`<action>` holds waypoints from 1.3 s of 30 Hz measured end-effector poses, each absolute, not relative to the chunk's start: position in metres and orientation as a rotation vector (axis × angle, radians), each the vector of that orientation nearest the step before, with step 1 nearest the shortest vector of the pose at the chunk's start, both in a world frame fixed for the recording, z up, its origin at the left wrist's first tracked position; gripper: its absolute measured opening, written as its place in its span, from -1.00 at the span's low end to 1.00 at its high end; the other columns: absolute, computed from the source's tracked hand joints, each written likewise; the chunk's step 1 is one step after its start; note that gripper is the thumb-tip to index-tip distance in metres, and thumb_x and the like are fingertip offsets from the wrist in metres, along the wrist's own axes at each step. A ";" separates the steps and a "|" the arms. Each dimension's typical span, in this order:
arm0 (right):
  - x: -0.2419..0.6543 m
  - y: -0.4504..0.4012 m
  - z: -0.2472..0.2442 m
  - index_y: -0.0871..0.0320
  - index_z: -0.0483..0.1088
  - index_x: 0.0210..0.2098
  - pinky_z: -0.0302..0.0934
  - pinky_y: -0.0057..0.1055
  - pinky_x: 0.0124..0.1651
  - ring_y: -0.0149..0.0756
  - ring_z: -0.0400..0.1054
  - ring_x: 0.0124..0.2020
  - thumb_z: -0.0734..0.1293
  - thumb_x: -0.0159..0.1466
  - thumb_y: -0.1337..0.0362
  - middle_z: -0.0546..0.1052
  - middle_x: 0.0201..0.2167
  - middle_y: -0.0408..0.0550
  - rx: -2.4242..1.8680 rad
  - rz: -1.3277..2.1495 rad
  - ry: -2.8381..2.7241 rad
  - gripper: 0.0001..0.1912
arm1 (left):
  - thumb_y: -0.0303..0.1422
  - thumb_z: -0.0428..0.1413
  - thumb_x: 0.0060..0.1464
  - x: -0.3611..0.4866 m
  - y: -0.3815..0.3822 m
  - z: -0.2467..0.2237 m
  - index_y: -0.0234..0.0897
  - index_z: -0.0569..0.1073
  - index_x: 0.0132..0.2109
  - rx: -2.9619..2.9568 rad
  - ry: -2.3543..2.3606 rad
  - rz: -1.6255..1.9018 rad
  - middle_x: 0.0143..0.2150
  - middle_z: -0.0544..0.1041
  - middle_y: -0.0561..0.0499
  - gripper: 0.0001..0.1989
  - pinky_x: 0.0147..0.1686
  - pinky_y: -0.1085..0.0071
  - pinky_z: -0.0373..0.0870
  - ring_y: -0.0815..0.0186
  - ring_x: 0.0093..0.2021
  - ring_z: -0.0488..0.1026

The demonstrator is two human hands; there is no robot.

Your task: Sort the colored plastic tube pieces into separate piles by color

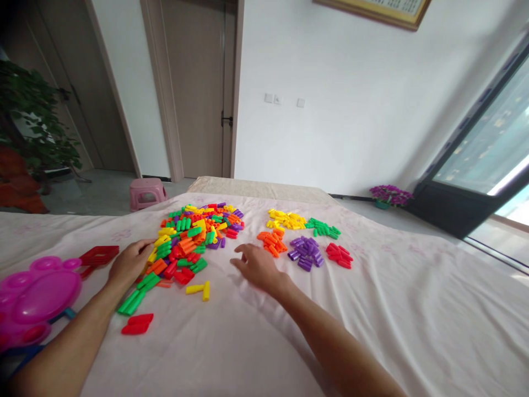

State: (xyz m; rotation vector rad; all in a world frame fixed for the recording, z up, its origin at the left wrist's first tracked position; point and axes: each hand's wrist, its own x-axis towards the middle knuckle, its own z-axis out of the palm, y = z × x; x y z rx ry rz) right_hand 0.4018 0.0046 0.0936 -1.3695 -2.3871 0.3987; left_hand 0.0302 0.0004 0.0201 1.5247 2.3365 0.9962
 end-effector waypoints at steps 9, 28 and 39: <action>0.353 -0.049 0.088 0.13 0.45 -0.05 0.13 -0.40 -0.28 -0.22 0.46 -0.17 0.25 0.32 0.21 0.54 -0.16 0.01 -1.236 0.368 -2.705 -0.74 | -0.16 -0.08 0.23 0.028 0.001 0.019 -0.18 0.55 0.07 1.538 2.347 0.984 0.11 0.58 -0.08 -0.57 -0.12 0.35 0.40 0.11 0.06 0.51; 0.412 0.024 0.122 0.16 0.36 0.14 0.20 -0.36 -0.01 -0.18 0.40 0.02 0.23 0.39 0.24 0.51 0.04 0.10 -1.714 0.058 -2.177 -0.64 | -0.16 -0.09 0.24 0.027 0.003 0.017 -0.19 0.53 0.10 1.559 2.313 1.002 0.12 0.57 -0.11 -0.55 -0.06 0.30 0.40 0.10 0.09 0.49; 0.354 -0.068 0.071 0.08 0.36 0.12 0.19 -0.37 -0.19 -0.21 0.41 -0.13 0.18 0.41 0.19 0.50 -0.11 0.01 -1.302 0.257 -2.609 -0.66 | -0.14 -0.11 0.24 0.027 0.002 0.018 -0.20 0.52 0.10 1.550 2.302 0.984 0.14 0.55 -0.11 -0.54 0.00 0.27 0.38 0.08 0.11 0.47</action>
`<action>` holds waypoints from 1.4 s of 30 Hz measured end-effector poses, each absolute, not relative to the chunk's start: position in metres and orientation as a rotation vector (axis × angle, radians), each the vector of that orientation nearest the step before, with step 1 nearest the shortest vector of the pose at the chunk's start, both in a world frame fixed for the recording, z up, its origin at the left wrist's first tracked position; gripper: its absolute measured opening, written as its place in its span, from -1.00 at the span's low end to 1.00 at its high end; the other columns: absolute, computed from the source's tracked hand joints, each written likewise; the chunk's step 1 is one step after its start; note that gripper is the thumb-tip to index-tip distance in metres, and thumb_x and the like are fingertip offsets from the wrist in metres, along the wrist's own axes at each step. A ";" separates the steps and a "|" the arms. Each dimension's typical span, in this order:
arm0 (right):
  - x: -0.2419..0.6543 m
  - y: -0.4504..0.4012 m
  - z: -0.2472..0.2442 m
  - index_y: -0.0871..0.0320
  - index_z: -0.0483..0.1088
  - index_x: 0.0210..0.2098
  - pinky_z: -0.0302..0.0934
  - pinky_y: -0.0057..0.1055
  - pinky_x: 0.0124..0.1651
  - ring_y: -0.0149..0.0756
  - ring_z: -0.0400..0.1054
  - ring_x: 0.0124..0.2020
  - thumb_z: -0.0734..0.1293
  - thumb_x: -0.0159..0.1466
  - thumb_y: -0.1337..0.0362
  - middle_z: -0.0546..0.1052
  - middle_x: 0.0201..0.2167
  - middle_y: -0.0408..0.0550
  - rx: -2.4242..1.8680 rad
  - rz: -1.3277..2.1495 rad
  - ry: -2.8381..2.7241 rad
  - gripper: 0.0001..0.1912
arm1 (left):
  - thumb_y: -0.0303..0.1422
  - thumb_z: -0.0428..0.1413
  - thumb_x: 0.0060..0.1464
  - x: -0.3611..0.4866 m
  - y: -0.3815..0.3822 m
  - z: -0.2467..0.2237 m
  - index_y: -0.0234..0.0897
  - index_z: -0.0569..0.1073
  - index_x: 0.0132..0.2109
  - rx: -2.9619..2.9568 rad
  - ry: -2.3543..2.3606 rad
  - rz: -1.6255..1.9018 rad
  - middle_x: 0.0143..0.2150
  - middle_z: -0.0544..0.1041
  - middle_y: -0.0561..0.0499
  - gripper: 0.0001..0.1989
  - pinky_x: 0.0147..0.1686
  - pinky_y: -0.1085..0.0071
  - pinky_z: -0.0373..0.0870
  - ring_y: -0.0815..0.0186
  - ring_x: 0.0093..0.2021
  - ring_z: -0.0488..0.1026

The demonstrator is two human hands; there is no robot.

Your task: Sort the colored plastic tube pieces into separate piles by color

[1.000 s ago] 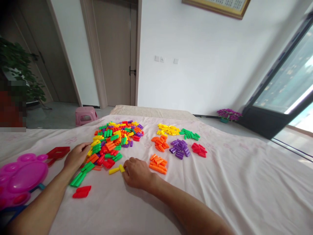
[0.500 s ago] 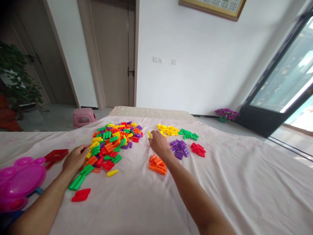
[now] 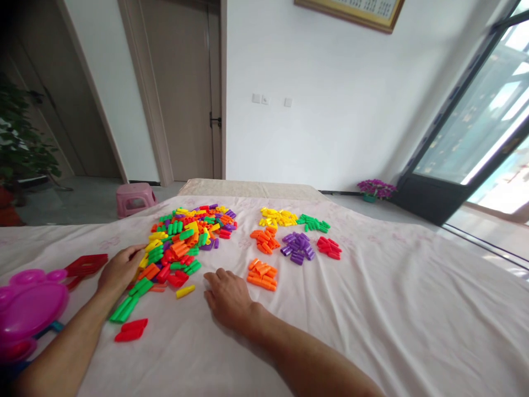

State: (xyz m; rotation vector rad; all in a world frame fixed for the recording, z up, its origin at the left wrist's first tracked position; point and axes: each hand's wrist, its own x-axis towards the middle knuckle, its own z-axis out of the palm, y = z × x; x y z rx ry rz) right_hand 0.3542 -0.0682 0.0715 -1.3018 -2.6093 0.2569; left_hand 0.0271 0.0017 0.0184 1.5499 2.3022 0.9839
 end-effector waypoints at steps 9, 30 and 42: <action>0.354 -0.066 0.066 0.05 0.41 0.02 0.17 -0.37 -0.19 -0.24 0.39 -0.16 0.15 0.44 0.22 0.48 -0.15 -0.02 -1.276 0.198 -2.626 -0.73 | -0.13 -0.10 0.25 0.020 0.005 0.011 -0.19 0.54 0.07 1.581 2.306 0.987 0.08 0.58 -0.16 -0.55 -0.05 0.23 0.40 0.04 0.06 0.50; 0.313 -0.059 0.068 0.02 0.42 -0.04 0.17 -0.38 -0.20 -0.24 0.44 -0.18 0.25 0.39 0.14 0.55 -0.17 -0.08 -1.111 0.305 -2.706 -0.78 | -0.19 -0.06 0.23 0.030 0.000 0.020 -0.21 0.54 0.07 1.557 2.295 1.039 0.09 0.59 -0.11 -0.59 -0.02 0.32 0.38 0.12 0.08 0.49; 0.333 -0.048 0.071 0.07 0.47 -0.09 0.16 -0.45 -0.22 -0.28 0.42 -0.13 0.32 0.37 0.17 0.49 -0.10 -0.04 -1.222 0.448 -2.567 -0.82 | -0.19 -0.06 0.23 0.033 -0.001 0.024 -0.21 0.53 0.11 1.507 2.317 1.016 0.13 0.56 -0.09 -0.57 -0.02 0.33 0.37 0.13 0.10 0.48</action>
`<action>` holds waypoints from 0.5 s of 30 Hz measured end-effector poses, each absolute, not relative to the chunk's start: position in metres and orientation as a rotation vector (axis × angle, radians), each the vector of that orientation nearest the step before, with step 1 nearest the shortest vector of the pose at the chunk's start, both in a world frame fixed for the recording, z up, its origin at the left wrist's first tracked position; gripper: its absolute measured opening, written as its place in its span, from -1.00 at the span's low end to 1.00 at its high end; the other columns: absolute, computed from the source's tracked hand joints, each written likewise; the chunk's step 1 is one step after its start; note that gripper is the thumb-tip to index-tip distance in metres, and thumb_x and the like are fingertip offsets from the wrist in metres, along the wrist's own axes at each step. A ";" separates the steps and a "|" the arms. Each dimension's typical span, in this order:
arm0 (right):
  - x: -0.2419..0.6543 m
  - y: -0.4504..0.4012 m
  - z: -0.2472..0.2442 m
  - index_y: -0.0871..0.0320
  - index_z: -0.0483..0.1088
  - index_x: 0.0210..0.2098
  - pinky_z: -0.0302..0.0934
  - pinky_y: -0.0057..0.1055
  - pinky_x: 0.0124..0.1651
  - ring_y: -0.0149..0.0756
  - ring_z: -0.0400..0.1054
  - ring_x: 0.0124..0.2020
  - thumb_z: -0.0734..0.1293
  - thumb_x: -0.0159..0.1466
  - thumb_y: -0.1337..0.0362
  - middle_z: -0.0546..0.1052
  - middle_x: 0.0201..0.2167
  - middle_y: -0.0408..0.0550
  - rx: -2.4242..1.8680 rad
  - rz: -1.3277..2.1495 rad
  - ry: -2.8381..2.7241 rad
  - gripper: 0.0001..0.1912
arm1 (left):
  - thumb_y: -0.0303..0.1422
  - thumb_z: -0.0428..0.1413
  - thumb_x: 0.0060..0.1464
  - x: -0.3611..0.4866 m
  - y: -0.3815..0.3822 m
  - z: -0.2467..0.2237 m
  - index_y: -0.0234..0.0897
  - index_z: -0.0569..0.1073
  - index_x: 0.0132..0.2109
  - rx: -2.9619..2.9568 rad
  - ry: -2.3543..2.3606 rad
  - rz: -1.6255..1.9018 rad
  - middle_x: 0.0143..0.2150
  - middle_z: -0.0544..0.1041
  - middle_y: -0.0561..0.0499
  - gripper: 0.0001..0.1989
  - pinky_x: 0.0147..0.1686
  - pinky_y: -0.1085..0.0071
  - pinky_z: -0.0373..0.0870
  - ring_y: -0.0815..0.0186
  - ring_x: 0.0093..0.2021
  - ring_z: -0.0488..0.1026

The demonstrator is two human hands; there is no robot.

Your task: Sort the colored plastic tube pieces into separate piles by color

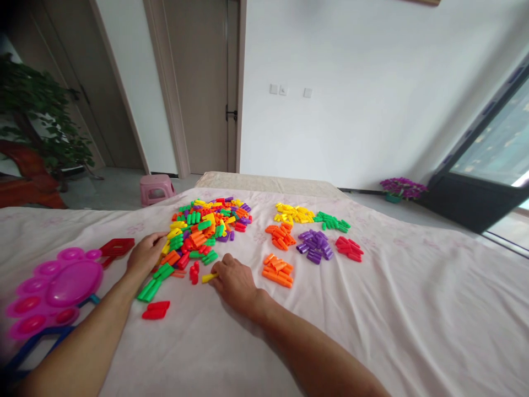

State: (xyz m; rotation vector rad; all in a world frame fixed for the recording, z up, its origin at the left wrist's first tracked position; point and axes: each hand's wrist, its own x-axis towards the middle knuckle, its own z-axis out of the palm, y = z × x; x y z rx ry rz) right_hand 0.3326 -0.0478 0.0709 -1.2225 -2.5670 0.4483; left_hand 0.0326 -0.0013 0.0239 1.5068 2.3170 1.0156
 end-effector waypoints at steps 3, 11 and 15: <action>0.336 -0.044 0.068 0.09 0.48 -0.12 0.17 -0.47 -0.19 -0.30 0.41 -0.12 0.33 0.36 0.20 0.50 -0.12 -0.05 -1.179 0.494 -2.527 -0.85 | -0.19 -0.06 0.23 0.033 -0.002 0.024 -0.18 0.54 0.09 1.509 2.327 1.019 0.12 0.57 -0.07 -0.58 -0.06 0.36 0.37 0.15 0.09 0.48; 0.372 -0.010 0.073 0.14 0.50 -0.20 0.16 -0.47 -0.22 -0.34 0.42 -0.25 0.34 0.33 0.29 0.56 -0.24 -0.06 -1.225 0.431 -2.319 -0.90 | -0.19 -0.07 0.23 0.034 -0.002 0.025 -0.16 0.54 0.09 1.502 2.332 1.014 0.13 0.56 -0.05 -0.58 -0.06 0.37 0.36 0.16 0.09 0.47; 0.414 0.040 0.090 0.16 0.53 -0.21 0.16 -0.43 -0.25 -0.28 0.43 -0.28 0.33 0.34 0.23 0.59 -0.28 -0.04 -1.491 0.199 -2.127 -0.84 | -0.19 -0.07 0.24 0.032 -0.001 0.023 -0.17 0.54 0.09 1.510 2.332 1.025 0.14 0.55 -0.06 -0.58 -0.04 0.36 0.36 0.15 0.10 0.47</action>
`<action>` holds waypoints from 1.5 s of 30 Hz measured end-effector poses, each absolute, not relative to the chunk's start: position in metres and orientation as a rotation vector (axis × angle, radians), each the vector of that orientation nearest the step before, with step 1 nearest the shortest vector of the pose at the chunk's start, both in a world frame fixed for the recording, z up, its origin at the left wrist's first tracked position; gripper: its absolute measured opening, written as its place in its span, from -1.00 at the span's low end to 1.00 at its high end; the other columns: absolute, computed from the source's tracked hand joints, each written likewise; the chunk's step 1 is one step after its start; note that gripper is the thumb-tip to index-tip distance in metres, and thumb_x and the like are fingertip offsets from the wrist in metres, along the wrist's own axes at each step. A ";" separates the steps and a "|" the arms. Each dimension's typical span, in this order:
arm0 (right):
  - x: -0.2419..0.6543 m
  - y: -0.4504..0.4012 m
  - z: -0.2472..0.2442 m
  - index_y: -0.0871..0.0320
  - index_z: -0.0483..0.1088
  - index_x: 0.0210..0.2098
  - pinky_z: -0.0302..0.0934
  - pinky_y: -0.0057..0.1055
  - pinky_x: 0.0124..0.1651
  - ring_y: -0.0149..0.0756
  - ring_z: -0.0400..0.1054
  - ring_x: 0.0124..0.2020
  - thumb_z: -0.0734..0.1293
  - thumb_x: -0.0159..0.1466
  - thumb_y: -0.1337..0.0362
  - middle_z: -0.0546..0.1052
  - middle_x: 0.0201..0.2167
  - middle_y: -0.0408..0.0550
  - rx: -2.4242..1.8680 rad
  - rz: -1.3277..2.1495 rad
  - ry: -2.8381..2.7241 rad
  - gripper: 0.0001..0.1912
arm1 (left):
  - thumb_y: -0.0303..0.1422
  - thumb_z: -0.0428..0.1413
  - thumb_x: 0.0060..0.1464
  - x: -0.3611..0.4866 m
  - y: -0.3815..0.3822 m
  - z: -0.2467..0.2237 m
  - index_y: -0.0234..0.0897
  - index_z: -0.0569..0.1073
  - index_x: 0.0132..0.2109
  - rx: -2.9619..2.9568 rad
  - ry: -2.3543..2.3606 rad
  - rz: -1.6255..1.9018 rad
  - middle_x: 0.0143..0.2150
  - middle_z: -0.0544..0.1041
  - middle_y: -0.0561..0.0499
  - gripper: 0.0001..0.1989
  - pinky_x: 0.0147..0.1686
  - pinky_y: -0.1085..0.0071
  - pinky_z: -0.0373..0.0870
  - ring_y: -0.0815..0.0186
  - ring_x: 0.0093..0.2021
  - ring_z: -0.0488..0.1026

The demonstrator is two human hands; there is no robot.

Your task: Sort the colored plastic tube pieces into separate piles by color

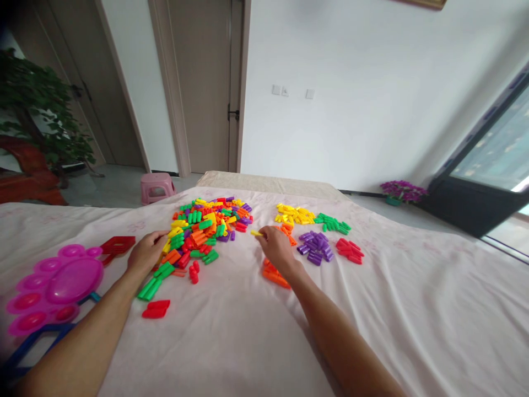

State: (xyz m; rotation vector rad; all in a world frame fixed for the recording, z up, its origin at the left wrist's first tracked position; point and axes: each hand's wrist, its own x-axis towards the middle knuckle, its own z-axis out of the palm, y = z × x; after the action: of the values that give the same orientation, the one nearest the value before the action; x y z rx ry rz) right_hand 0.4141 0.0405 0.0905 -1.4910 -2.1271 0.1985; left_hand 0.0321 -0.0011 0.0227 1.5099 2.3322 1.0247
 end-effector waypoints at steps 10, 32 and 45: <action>0.445 0.033 0.084 0.08 0.54 -0.05 0.28 -0.39 -0.05 -0.24 0.50 -0.11 0.26 0.32 0.33 0.63 -0.10 -0.07 -1.540 0.298 -1.990 -0.72 | -0.17 -0.06 0.23 0.031 0.000 0.020 -0.14 0.53 0.11 1.492 2.334 1.005 0.14 0.55 -0.06 -0.57 -0.06 0.30 0.36 0.11 0.08 0.48; 0.379 -0.068 0.057 0.10 0.50 -0.09 0.17 -0.33 -0.10 -0.24 0.28 -0.15 0.12 0.48 0.26 0.47 -0.18 0.00 -1.185 0.076 -2.556 -0.69 | -0.19 0.00 0.21 0.031 0.003 0.015 -0.14 0.49 0.15 1.665 2.340 0.953 0.16 0.51 -0.12 -0.58 0.02 0.28 0.34 0.11 0.14 0.45; 0.379 -0.068 0.059 0.11 0.48 -0.08 0.16 -0.32 -0.09 -0.23 0.27 -0.14 0.14 0.47 0.28 0.46 -0.17 0.01 -1.174 0.087 -2.573 -0.72 | -0.20 0.02 0.17 0.032 0.002 0.019 -0.23 0.51 0.06 1.559 2.307 1.043 0.05 0.58 -0.11 -0.62 -0.04 0.36 0.37 0.17 0.00 0.51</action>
State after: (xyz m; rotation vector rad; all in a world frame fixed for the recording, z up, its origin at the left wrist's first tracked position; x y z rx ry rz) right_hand 0.3794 -0.0681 0.0591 -1.1742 -2.5735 0.0866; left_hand 0.0324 0.0020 0.0188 1.5585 2.3066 1.0431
